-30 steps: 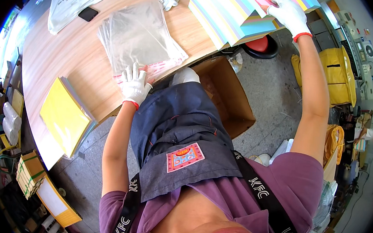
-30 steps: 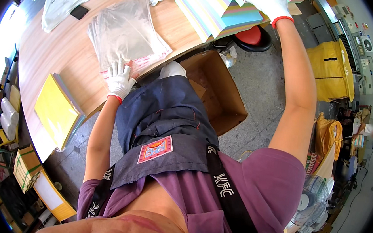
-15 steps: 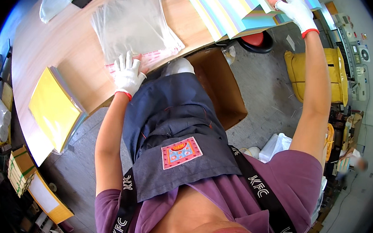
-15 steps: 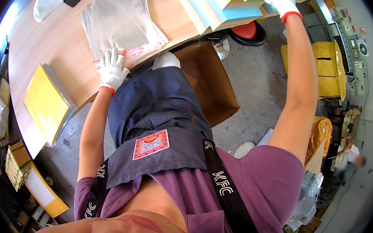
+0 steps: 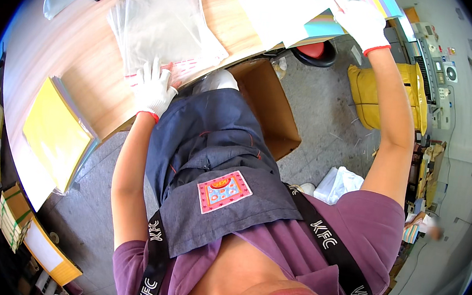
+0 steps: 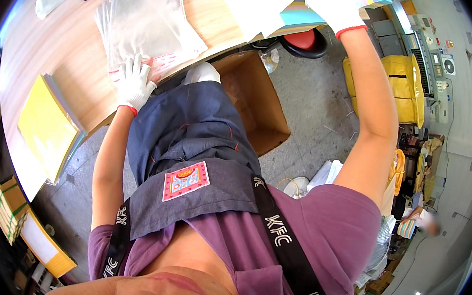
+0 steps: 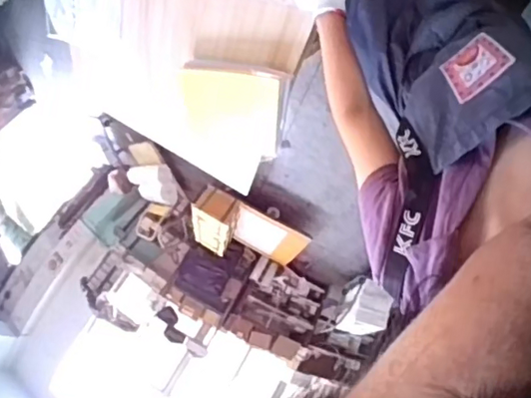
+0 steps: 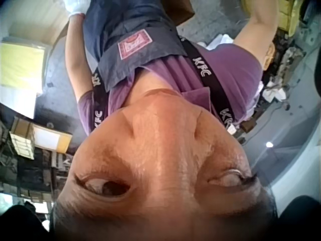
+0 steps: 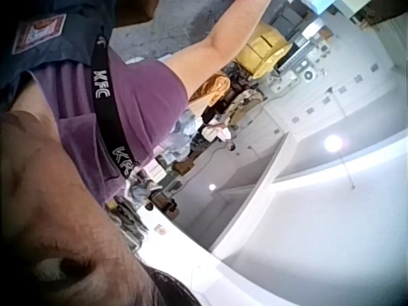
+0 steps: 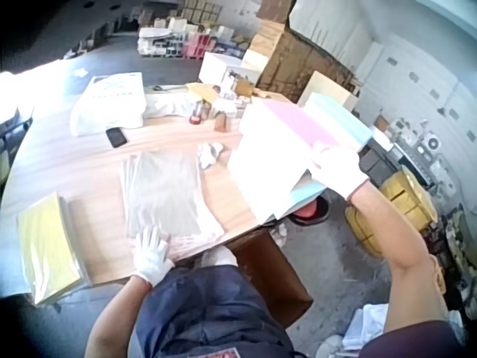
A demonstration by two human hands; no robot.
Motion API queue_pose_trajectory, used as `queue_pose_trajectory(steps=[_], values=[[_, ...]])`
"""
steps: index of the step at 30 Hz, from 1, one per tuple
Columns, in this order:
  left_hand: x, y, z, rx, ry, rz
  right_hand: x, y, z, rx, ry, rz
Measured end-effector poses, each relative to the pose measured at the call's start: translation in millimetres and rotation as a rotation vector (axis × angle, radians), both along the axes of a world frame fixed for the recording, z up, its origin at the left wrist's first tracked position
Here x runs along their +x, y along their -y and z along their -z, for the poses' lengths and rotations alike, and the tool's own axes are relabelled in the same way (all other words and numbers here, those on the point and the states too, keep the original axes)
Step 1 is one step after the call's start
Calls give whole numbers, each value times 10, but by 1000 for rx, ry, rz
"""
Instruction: The person places sheets of colored paper into clear plastic bags one by one. They pick up a sheet, insert it into a bag, and set the packaged item aside on the table. The process is repeated for multiple colors including blue, purple, yellow, pink, and green.
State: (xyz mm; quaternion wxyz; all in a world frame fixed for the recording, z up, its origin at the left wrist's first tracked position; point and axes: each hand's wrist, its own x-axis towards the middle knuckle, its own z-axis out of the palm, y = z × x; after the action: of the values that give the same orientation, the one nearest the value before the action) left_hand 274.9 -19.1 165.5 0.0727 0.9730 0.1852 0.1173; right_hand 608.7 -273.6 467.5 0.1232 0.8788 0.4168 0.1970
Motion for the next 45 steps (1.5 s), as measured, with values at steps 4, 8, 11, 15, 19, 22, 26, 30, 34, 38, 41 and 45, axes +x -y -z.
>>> queue_pose_trajectory(steps=[4, 8, 11, 15, 19, 22, 26, 30, 34, 38, 41, 45], values=[[-5, 26, -61, -2, -49, -21, 38, 80, -51, 65, -58, 7], [-1, 1, -17, 10, -29, -11, 120, 193, -120, 213, -116, 2], [-11, -7, 24, 24, -14, -29, 219, 267, -164, 423, -194, 7], [33, -7, 32, -17, -13, -19, 303, 418, -159, 812, -420, 91], [46, 2, 52, -11, -2, -13, 373, 491, 85, 1178, -856, 204], [34, -5, 53, 47, -20, -21, 430, 511, 223, 1342, -1216, 252], [80, -68, 138, 16, -15, -3, 509, 534, 200, 1474, -1440, 231], [210, -167, 61, 19, -77, -26, 673, 510, 171, 1637, -1520, 154], [360, -343, 53, 110, -88, -109, 852, 473, 140, 1774, -1570, 88], [356, -297, 10, 107, -19, -79, 1052, 494, 64, 1845, -1613, 20], [250, -100, -169, -20, -153, -13, 1212, 475, 66, 1857, -1666, -25], [139, -51, -261, 108, -143, -29, 1445, 442, 57, 1808, -1788, -131]])
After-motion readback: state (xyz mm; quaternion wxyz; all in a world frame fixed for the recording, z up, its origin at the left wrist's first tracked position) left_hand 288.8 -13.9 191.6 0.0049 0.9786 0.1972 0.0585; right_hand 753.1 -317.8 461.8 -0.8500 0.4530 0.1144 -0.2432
